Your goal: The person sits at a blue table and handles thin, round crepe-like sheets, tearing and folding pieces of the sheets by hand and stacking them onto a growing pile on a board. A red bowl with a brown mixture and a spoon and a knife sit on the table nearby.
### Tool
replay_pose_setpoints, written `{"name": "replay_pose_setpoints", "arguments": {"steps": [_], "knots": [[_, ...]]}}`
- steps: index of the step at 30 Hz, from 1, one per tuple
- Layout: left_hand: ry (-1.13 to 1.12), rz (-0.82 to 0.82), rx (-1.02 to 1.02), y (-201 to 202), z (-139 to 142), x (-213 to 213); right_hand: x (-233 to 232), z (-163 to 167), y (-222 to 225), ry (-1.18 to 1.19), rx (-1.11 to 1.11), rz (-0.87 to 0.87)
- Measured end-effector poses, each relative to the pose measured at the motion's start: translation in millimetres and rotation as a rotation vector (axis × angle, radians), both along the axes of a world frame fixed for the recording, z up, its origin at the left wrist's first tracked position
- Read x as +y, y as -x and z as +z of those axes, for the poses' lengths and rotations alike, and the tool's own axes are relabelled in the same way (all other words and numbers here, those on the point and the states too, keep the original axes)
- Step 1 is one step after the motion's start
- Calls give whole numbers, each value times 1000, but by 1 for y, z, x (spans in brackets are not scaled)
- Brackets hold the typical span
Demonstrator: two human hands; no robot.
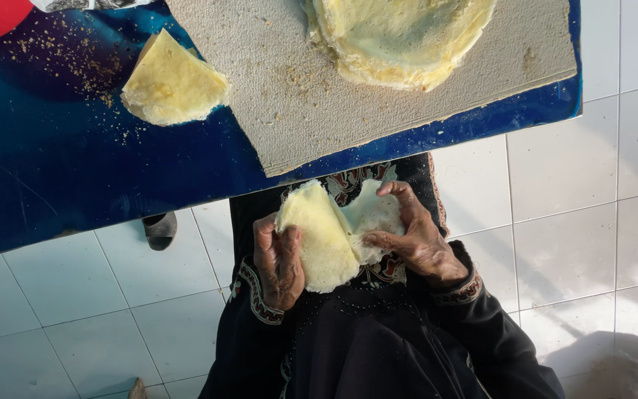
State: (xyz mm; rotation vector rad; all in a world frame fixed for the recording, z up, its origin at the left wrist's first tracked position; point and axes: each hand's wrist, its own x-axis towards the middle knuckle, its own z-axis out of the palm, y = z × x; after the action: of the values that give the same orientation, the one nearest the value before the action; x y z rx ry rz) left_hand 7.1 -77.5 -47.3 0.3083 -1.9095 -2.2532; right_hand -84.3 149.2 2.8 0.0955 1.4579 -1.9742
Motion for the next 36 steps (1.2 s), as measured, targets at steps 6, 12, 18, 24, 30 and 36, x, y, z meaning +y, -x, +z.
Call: {"name": "replay_pose_setpoints", "arguments": {"steps": [6, 12, 18, 24, 30, 36], "knots": [[87, 3, -31, -1, 0, -26, 19, -16, 7, 1, -81, -76], [42, 18, -88, -4, -14, -53, 48, 0, 12, -379, 132, -18], [-61, 103, -230, -1, -47, -57, 69, 27, 16, -379, 311, -10], [-156, 67, -296, 6, -69, -48, 103, 51, 12, -570, 630, 263], [-190, 27, -342, 8, -67, -49, 106, 69, 14, -317, 1065, 320], [-177, 43, -381, 10, -70, -49, 89, 107, 16, -224, 838, 317]]}}
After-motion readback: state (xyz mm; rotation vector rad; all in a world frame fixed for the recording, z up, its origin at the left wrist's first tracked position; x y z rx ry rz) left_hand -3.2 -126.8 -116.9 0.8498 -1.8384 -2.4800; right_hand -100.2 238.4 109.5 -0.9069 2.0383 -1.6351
